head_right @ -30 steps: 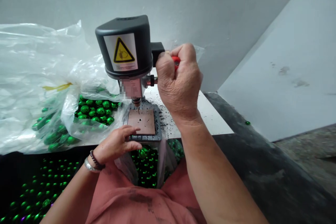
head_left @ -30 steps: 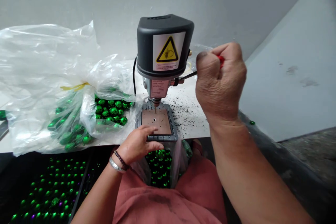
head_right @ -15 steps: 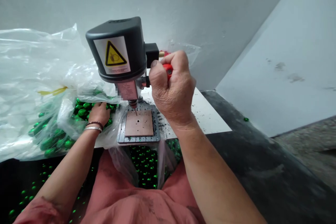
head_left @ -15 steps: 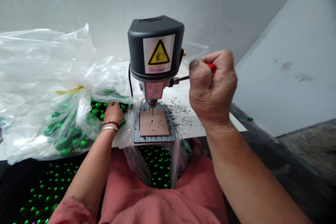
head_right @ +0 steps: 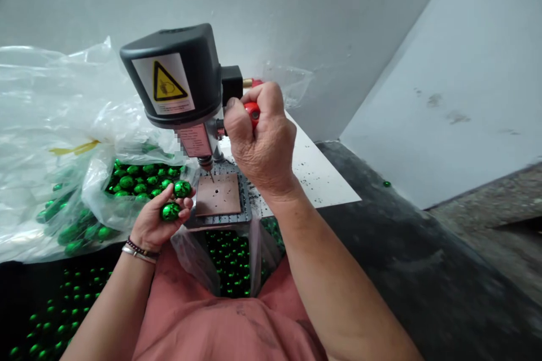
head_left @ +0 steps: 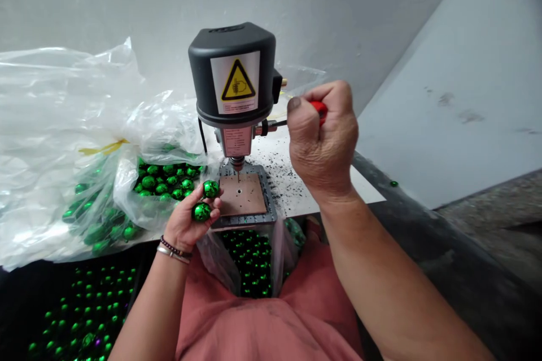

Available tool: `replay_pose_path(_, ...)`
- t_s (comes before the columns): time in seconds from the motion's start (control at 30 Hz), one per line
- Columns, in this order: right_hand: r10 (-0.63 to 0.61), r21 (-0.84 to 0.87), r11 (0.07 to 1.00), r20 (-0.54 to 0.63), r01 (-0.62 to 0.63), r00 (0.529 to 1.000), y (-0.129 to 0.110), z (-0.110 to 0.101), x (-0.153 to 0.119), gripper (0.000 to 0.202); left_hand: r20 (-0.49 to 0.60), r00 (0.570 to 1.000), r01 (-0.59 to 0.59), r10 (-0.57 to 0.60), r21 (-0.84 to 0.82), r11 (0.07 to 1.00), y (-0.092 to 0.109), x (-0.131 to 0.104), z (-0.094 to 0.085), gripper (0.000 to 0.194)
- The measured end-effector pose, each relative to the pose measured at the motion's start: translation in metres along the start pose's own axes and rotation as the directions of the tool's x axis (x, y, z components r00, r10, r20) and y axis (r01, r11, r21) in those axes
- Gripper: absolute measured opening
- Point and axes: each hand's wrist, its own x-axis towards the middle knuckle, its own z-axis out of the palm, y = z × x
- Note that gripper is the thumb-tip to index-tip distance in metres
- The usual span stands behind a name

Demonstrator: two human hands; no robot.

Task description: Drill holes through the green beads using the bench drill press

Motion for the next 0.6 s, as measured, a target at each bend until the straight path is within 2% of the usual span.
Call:
replay_pose_path(0.07,-0.004,-0.009,1.000,0.000,0.004,1.000,0.000,-0.001,-0.001,0.019,-0.038,0.999,-0.012,0.017,0.106,0.994,-0.008,0.004,0.003,0.028)
replay_pose_path(0.13,-0.017,-0.012,1.000,-0.004,0.017,1.000,0.001,-0.001,-0.001,0.019,-0.086,0.986,-0.099,0.142,0.383,0.918,-0.014,0.009,0.006,0.036)
replay_pose_path(0.17,-0.024,-0.014,1.000,-0.010,0.024,1.000,0.001,-0.001,-0.001,0.020,-0.077,0.969,-0.155,0.236,0.555,0.817,-0.016,0.011,0.007,0.039)
replay_pose_path(0.2,-0.031,-0.018,0.999,-0.017,0.031,0.999,0.001,-0.001,-0.001,0.020,-0.039,0.943,-0.204,0.329,0.714,0.670,-0.017,0.014,0.009,0.041)
replay_pose_path(0.27,-0.039,-0.025,0.999,-0.028,0.038,0.999,0.002,-0.001,-0.001,0.020,0.086,0.894,-0.246,0.440,0.914,0.321,-0.018,0.018,0.011,0.040)
replay_pose_path(0.33,-0.037,-0.026,0.999,-0.029,0.037,0.999,0.002,-0.001,-0.001,0.020,0.174,0.877,-0.221,0.449,0.974,0.053,-0.018,0.021,0.012,0.039)
replay_pose_path(0.4,-0.042,-0.016,0.999,-0.017,0.041,0.999,0.002,-0.002,-0.001,0.019,0.199,0.876,-0.170,0.438,0.980,-0.106,-0.016,0.022,0.011,0.041)
replay_pose_path(0.53,-0.046,-0.004,0.999,0.010,0.046,0.999,0.004,-0.002,-0.002,0.020,0.216,0.864,-0.097,0.454,0.958,-0.271,-0.009,0.017,0.006,0.040)
replay_pose_path(0.6,-0.040,-0.009,0.999,0.006,0.040,0.999,0.004,-0.002,-0.003,0.020,0.222,0.884,-0.094,0.412,0.947,-0.309,-0.003,0.013,0.005,0.040)
